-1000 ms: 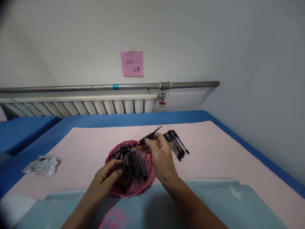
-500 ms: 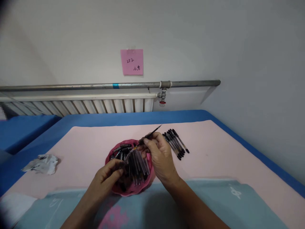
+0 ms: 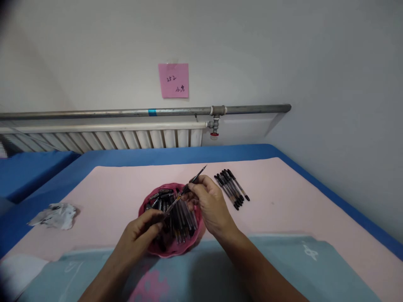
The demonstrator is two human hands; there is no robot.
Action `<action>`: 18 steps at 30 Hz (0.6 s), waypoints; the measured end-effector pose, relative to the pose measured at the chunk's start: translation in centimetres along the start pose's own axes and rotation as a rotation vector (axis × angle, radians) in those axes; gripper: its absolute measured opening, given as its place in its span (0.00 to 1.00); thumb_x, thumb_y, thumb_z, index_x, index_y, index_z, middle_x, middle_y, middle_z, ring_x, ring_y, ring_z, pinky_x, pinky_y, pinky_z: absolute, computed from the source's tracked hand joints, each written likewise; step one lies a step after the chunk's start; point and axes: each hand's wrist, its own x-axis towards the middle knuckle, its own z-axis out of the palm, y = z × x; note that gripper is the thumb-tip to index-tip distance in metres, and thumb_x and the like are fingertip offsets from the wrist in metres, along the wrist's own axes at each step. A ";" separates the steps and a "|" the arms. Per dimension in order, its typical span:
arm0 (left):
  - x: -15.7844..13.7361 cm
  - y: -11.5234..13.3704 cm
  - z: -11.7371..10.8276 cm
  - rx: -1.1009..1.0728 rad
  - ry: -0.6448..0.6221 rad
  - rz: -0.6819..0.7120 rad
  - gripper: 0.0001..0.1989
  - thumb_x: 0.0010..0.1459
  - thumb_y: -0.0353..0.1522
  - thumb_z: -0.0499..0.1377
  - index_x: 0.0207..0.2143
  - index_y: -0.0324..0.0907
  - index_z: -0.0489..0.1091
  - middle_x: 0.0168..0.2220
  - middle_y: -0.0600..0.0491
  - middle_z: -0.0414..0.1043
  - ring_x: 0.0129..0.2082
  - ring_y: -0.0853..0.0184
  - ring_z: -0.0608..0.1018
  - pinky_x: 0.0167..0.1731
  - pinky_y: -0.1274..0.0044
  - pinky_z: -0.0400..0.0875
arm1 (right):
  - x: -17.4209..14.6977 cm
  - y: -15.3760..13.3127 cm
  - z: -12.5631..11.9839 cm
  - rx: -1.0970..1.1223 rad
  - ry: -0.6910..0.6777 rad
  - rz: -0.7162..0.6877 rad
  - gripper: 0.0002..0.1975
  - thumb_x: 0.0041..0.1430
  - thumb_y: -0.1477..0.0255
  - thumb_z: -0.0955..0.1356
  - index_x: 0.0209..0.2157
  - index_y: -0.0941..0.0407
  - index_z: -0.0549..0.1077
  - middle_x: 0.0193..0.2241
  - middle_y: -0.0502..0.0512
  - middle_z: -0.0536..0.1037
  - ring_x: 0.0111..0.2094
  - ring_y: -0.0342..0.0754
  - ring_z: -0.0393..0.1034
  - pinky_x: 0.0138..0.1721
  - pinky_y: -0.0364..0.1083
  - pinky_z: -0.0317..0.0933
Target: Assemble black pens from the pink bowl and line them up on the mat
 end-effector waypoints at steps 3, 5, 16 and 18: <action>0.0 -0.1 -0.1 0.007 -0.006 0.005 0.09 0.54 0.31 0.53 0.36 0.41 0.71 0.31 0.53 0.73 0.33 0.65 0.73 0.33 0.75 0.65 | -0.1 -0.1 -0.1 -0.073 -0.006 -0.048 0.07 0.49 0.69 0.68 0.27 0.56 0.65 0.20 0.48 0.72 0.19 0.41 0.66 0.19 0.39 0.56; 0.0 -0.1 -0.1 -0.017 -0.012 0.006 0.10 0.55 0.32 0.53 0.37 0.41 0.72 0.31 0.52 0.73 0.32 0.64 0.73 0.33 0.75 0.65 | -0.3 0.0 -0.1 -0.165 -0.021 -0.118 0.07 0.51 0.68 0.68 0.28 0.56 0.65 0.19 0.47 0.72 0.18 0.40 0.63 0.20 0.40 0.57; 0.0 0.8 -0.4 -0.601 0.097 -0.134 0.12 0.51 0.34 0.61 0.39 0.40 0.72 0.30 0.53 0.75 0.27 0.69 0.75 0.29 0.77 0.69 | -0.6 0.5 0.1 -0.525 -0.158 -0.191 0.07 0.53 0.70 0.67 0.35 0.54 0.74 0.34 0.51 0.77 0.36 0.47 0.71 0.41 0.47 0.62; 0.2 0.9 -0.8 -0.725 0.153 -0.144 0.12 0.49 0.33 0.63 0.37 0.40 0.71 0.30 0.52 0.75 0.27 0.69 0.76 0.29 0.77 0.71 | -0.5 0.6 0.0 -0.621 -0.179 -0.212 0.06 0.54 0.71 0.65 0.33 0.54 0.74 0.32 0.50 0.77 0.34 0.46 0.70 0.39 0.47 0.62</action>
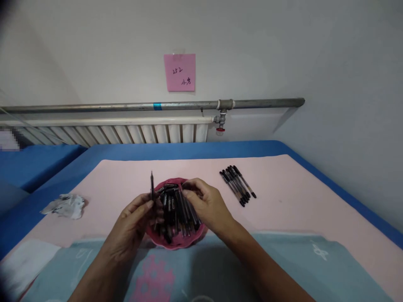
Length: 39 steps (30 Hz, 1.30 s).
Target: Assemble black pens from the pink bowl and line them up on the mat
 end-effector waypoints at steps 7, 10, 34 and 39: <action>0.6 1.1 -0.5 -0.180 0.173 0.060 0.11 0.46 0.29 0.64 0.35 0.39 0.71 0.29 0.51 0.77 0.31 0.66 0.78 0.33 0.74 0.74 | -0.5 1.0 0.8 -0.277 -0.332 -0.155 0.09 0.52 0.79 0.63 0.29 0.54 0.74 0.28 0.50 0.76 0.30 0.46 0.69 0.33 0.45 0.60; 0.7 1.2 -0.6 -0.195 0.211 0.076 0.11 0.45 0.28 0.64 0.34 0.39 0.70 0.28 0.52 0.77 0.30 0.67 0.79 0.34 0.74 0.74 | -1.0 1.4 1.6 -0.323 -0.467 -0.147 0.11 0.50 0.81 0.63 0.31 0.54 0.74 0.28 0.50 0.77 0.30 0.45 0.69 0.31 0.43 0.59; -0.3 -0.3 0.5 0.000 -0.057 -0.097 0.06 0.48 0.30 0.61 0.30 0.38 0.69 0.20 0.57 0.67 0.16 0.78 0.64 0.17 0.84 0.56 | 0.2 0.9 1.7 0.293 0.069 0.099 0.06 0.52 0.72 0.66 0.34 0.54 0.72 0.27 0.49 0.74 0.25 0.43 0.66 0.26 0.43 0.59; -0.8 -1.0 1.0 0.017 -0.134 -0.214 0.05 0.47 0.29 0.60 0.30 0.39 0.67 0.19 0.59 0.63 0.15 0.78 0.61 0.15 0.84 0.50 | 0.6 0.5 0.8 0.498 0.260 0.116 0.09 0.48 0.69 0.69 0.34 0.55 0.71 0.19 0.45 0.69 0.18 0.39 0.59 0.20 0.40 0.53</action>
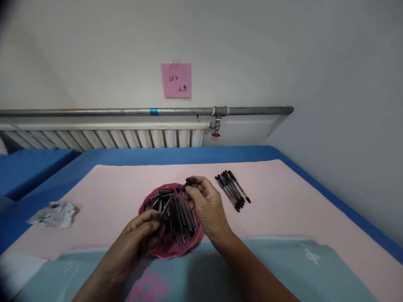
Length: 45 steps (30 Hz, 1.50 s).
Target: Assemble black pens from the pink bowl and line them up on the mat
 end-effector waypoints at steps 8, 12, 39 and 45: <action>-0.1 -0.4 -0.1 0.076 -0.029 -0.013 0.05 0.50 0.29 0.57 0.32 0.39 0.66 0.18 0.59 0.61 0.14 0.78 0.59 0.16 0.82 0.48 | -0.6 -0.1 0.5 0.005 -0.025 -0.018 0.08 0.48 0.71 0.70 0.33 0.54 0.71 0.23 0.45 0.70 0.19 0.38 0.59 0.20 0.40 0.53; -0.1 -0.3 -0.1 0.103 -0.036 0.001 0.04 0.50 0.29 0.57 0.31 0.39 0.66 0.18 0.59 0.60 0.15 0.78 0.59 0.16 0.82 0.48 | -0.7 -0.2 0.5 -0.013 -0.050 -0.006 0.07 0.48 0.71 0.70 0.32 0.54 0.71 0.23 0.45 0.69 0.19 0.38 0.58 0.20 0.40 0.53; 0.1 -0.7 -0.2 0.100 -0.039 0.013 0.08 0.52 0.35 0.60 0.31 0.39 0.65 0.18 0.60 0.59 0.14 0.78 0.58 0.15 0.82 0.48 | -1.3 0.5 0.6 0.047 -0.139 0.097 0.10 0.46 0.72 0.71 0.32 0.55 0.69 0.24 0.45 0.71 0.19 0.37 0.59 0.20 0.39 0.52; 0.2 -0.7 0.0 0.046 -0.025 0.020 0.10 0.50 0.35 0.62 0.31 0.39 0.66 0.17 0.61 0.58 0.14 0.79 0.57 0.15 0.83 0.47 | -1.7 1.1 0.7 0.046 -0.177 0.166 0.15 0.45 0.70 0.72 0.36 0.54 0.68 0.29 0.46 0.73 0.22 0.37 0.62 0.21 0.38 0.53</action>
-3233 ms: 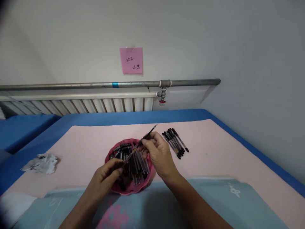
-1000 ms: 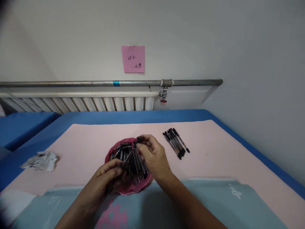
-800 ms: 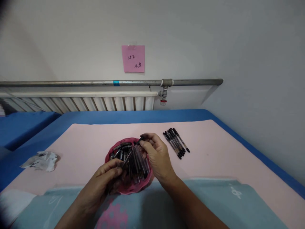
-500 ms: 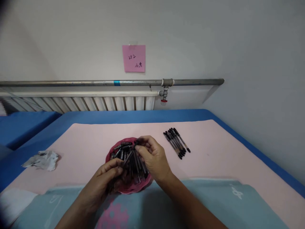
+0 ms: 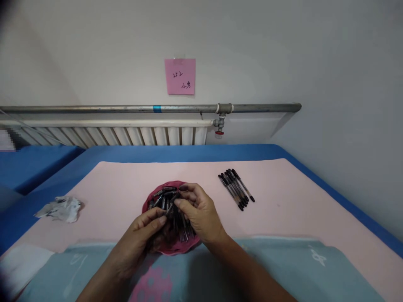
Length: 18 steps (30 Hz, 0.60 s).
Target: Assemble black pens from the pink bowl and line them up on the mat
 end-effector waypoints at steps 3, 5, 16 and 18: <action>0.0 0.2 0.2 -0.025 0.018 -0.006 0.10 0.49 0.35 0.63 0.31 0.39 0.66 0.18 0.61 0.58 0.14 0.79 0.58 0.15 0.83 0.48 | -0.1 0.4 0.1 -0.003 -0.012 0.035 0.16 0.45 0.70 0.72 0.37 0.54 0.67 0.28 0.46 0.73 0.21 0.36 0.60 0.20 0.38 0.52; 0.0 0.2 0.3 -0.032 0.019 -0.006 0.10 0.49 0.35 0.63 0.31 0.39 0.66 0.18 0.61 0.58 0.15 0.79 0.58 0.15 0.84 0.47 | -0.1 0.7 0.1 -0.003 -0.029 0.062 0.16 0.45 0.71 0.72 0.37 0.54 0.66 0.28 0.46 0.73 0.20 0.36 0.59 0.19 0.38 0.51; 0.0 1.1 -0.1 -0.120 0.081 0.053 0.11 0.46 0.33 0.66 0.30 0.38 0.69 0.19 0.59 0.65 0.16 0.79 0.64 0.16 0.86 0.56 | -0.1 1.0 0.8 -0.062 -0.096 0.025 0.18 0.46 0.71 0.70 0.42 0.53 0.66 0.33 0.50 0.74 0.25 0.40 0.64 0.21 0.39 0.53; 0.0 1.8 -0.6 -0.137 0.158 0.124 0.12 0.44 0.33 0.67 0.31 0.37 0.71 0.23 0.55 0.71 0.20 0.76 0.70 0.21 0.84 0.64 | 0.2 0.8 0.5 -0.087 -0.046 -0.008 0.16 0.48 0.69 0.69 0.40 0.53 0.67 0.32 0.50 0.74 0.26 0.41 0.64 0.22 0.40 0.54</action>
